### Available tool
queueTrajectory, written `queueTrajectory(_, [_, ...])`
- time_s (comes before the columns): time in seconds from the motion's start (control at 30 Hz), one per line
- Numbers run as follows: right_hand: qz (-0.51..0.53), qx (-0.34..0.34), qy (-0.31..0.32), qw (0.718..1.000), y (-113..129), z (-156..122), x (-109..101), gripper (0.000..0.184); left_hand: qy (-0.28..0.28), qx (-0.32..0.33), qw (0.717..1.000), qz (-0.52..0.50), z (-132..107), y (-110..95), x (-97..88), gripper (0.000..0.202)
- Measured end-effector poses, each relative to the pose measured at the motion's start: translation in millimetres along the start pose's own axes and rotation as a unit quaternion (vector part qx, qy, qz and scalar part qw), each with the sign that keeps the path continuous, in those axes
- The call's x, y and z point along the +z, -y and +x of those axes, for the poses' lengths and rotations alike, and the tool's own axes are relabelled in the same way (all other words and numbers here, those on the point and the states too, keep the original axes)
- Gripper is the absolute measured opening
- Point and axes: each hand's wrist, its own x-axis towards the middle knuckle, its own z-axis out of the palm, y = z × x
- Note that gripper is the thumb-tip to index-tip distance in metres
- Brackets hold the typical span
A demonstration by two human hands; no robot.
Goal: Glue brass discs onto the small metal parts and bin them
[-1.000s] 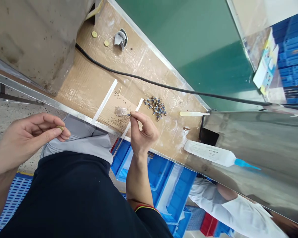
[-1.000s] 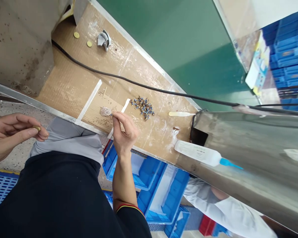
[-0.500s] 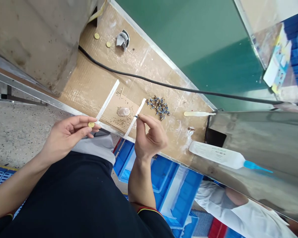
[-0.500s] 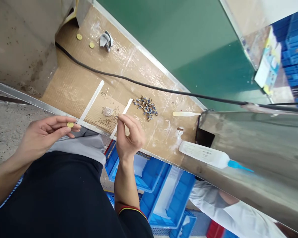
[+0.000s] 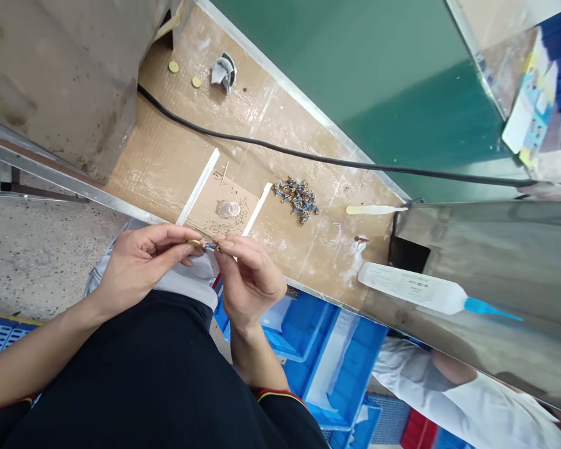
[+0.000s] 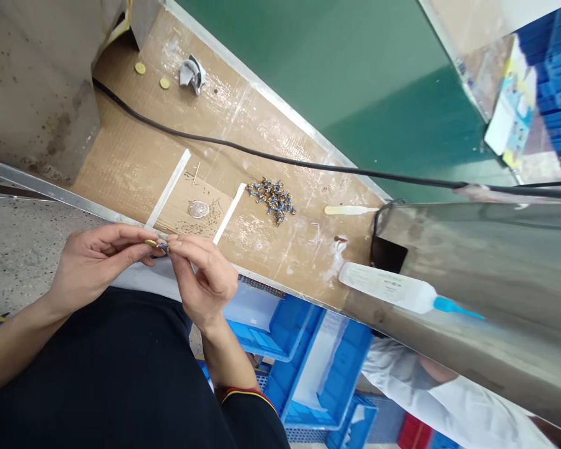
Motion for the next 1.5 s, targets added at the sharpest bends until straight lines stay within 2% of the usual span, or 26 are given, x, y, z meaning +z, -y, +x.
queueTrajectory(0.17, [-0.006,0.022,-0.017,1.0,2.4,-6.3,-0.9,0.021,0.005,0.022,0.999,0.04,-1.3,-1.5,-0.9,0.019])
queueTrajectory(0.3, [0.028,0.057,-0.02,0.998,1.7,-7.7,-4.0,0.018,0.017,0.001,0.999,0.032,-0.7,-0.3,-2.5,0.019])
queueTrajectory(0.4, [0.019,0.056,-0.017,0.998,2.3,-7.1,-4.7,0.019,0.015,-0.021,1.0,0.012,-0.4,-0.4,-0.8,0.026])
queueTrajectory(0.47, [-0.001,0.043,-0.011,0.999,3.4,-6.7,-4.1,0.019,0.002,-0.013,1.0,0.027,-0.9,-1.1,1.5,0.026])
queueTrajectory(0.73, [-0.023,-0.036,0.018,0.999,5.6,-7.1,-1.4,0.041,-0.057,0.084,0.985,0.138,-5.5,-1.3,8.0,0.015])
queueTrajectory(1.03, [-0.032,-0.047,0.016,0.998,6.9,-6.8,0.3,0.041,-0.057,0.182,0.955,0.225,-9.5,3.6,6.9,0.014])
queueTrajectory(1.23, [-0.029,-0.063,0.012,0.997,10.9,-3.6,1.7,0.04,-0.077,0.274,0.921,0.267,-7.3,10.4,7.6,0.02])
queueTrajectory(1.5, [-0.048,-0.075,0.006,0.996,10.0,-6.6,0.4,0.047,-0.094,0.338,0.876,0.33,-8.2,9.6,8.2,0.022])
